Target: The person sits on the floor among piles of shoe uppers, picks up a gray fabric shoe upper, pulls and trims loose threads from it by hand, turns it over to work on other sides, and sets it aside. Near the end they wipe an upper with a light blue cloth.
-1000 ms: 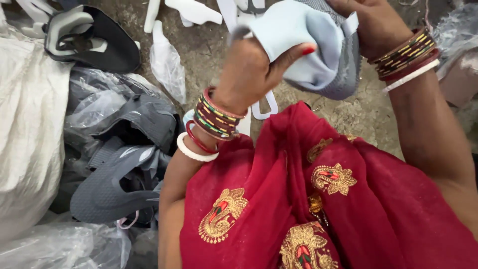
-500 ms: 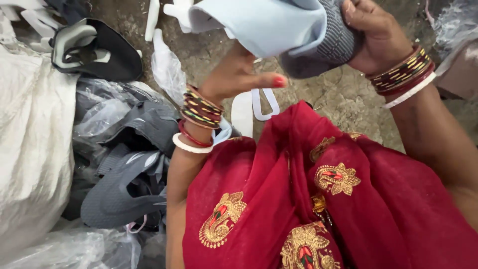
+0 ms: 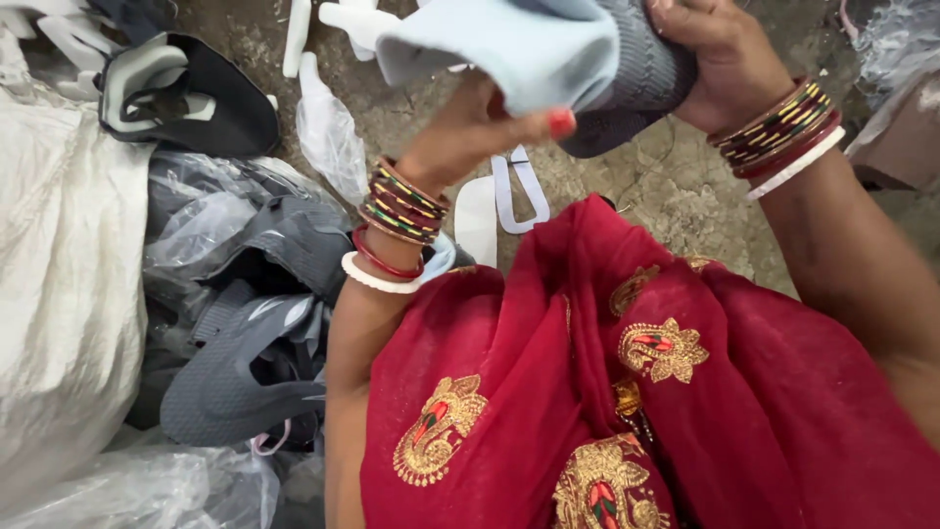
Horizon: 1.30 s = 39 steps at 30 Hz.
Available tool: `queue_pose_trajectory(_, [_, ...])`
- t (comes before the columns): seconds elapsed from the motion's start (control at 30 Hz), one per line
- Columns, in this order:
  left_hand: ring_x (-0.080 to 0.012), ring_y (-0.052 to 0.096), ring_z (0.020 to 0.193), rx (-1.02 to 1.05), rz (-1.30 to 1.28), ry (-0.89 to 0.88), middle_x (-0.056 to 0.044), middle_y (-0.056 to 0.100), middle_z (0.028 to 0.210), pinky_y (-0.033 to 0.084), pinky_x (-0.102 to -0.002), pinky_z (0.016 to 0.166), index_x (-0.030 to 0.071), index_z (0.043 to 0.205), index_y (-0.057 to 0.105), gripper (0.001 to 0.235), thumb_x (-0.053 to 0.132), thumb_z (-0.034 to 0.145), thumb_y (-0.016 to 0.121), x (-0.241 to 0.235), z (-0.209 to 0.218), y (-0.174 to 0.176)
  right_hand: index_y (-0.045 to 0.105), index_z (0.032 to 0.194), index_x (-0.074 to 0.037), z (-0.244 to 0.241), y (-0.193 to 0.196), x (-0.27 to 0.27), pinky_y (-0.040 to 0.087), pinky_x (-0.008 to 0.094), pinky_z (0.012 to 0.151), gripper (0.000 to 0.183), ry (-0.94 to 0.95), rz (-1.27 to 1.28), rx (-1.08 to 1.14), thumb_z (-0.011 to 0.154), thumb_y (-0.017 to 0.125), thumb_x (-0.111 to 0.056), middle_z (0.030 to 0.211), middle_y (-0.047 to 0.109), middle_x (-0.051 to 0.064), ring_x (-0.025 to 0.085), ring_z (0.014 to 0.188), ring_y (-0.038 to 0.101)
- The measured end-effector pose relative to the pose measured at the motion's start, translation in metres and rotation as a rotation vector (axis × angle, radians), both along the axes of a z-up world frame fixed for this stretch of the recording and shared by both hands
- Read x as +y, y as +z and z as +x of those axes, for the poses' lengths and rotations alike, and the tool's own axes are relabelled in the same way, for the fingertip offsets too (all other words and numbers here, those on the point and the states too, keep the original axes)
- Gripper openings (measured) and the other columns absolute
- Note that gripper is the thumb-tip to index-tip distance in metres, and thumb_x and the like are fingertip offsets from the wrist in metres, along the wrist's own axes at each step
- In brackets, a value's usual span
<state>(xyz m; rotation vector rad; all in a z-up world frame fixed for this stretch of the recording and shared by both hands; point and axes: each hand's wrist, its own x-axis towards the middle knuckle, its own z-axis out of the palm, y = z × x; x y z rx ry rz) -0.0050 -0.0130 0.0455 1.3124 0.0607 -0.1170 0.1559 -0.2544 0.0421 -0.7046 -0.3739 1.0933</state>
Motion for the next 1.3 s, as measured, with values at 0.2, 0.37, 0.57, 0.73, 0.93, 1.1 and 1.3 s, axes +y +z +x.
queue_pose_trajectory(0.2, [-0.0189,0.069,0.125,-0.049,0.332,-0.010,-0.010,0.071,0.135,0.056,-0.034,0.108,0.002,0.144,0.061,0.066,0.037,0.094,0.085,0.000,0.001,0.018,0.058,0.127,0.001,-0.005,0.012,0.001,0.054,0.037,0.116,0.015,-0.022,0.028,-0.011,0.118,0.060,-0.011,0.130,0.064,0.010,0.019,0.121,0.064])
queue_pose_trajectory(0.37, [-0.0211,0.070,0.116,-0.180,0.410,0.034,-0.011,0.071,0.127,0.058,-0.035,0.100,0.001,0.136,0.060,0.057,0.031,0.096,0.086,-0.003,0.003,0.026,0.060,0.133,-0.002,-0.009,0.030,0.005,0.058,0.036,0.108,0.032,-0.046,-0.115,-0.119,0.104,0.068,-0.013,0.130,0.068,0.009,0.019,0.118,0.070])
queue_pose_trajectory(0.57, [-0.0308,0.078,0.085,-0.218,0.985,0.445,-0.019,0.077,0.097,0.061,-0.037,0.077,-0.001,0.108,0.072,0.030,0.022,0.089,0.079,-0.037,0.015,0.006,0.056,0.128,0.006,-0.036,0.008,0.022,0.060,0.035,0.095,0.029,-0.453,-0.344,-0.918,0.108,0.074,-0.006,0.117,0.068,0.014,0.022,0.105,0.070])
queue_pose_trajectory(0.73, [-0.0283,0.076,0.079,-0.105,1.184,0.459,-0.021,0.075,0.100,0.063,-0.035,0.072,0.001,0.109,0.074,0.028,0.025,0.095,0.073,-0.046,0.002,0.001,0.047,0.139,0.004,-0.053,0.017,0.032,0.063,0.032,0.094,0.044,-0.795,-0.413,-1.186,0.113,0.083,0.000,0.122,0.073,0.011,0.019,0.109,0.077])
queue_pose_trajectory(0.93, [-0.0283,0.077,0.097,0.083,0.045,0.463,-0.022,0.074,0.113,0.065,-0.039,0.080,-0.006,0.127,0.060,0.061,0.046,0.097,0.072,0.029,-0.011,0.006,0.046,0.146,0.002,-0.044,0.021,0.023,0.059,0.031,0.111,0.046,-0.388,-0.191,-0.794,0.111,0.075,-0.002,0.135,0.068,0.011,0.017,0.124,0.069])
queue_pose_trajectory(1.1, [-0.0252,0.072,0.106,0.054,-0.211,0.318,-0.012,0.065,0.116,0.066,-0.047,0.090,0.005,0.134,0.054,0.062,0.032,0.088,0.084,0.029,-0.016,0.016,0.040,0.153,-0.001,-0.039,0.060,0.032,0.050,0.038,0.114,0.072,-0.063,-0.221,-0.795,0.093,0.079,-0.009,0.141,0.059,0.008,0.017,0.132,0.059])
queue_pose_trajectory(1.3, [-0.0270,0.070,0.105,0.180,-0.360,0.192,-0.014,0.068,0.115,0.061,-0.046,0.096,-0.002,0.129,0.059,0.048,0.013,0.092,0.086,0.031,-0.020,0.012,0.053,0.143,0.003,-0.012,0.009,0.032,0.054,0.041,0.112,0.050,0.140,-0.106,0.091,0.102,0.076,-0.016,0.129,0.068,0.010,0.021,0.125,0.066])
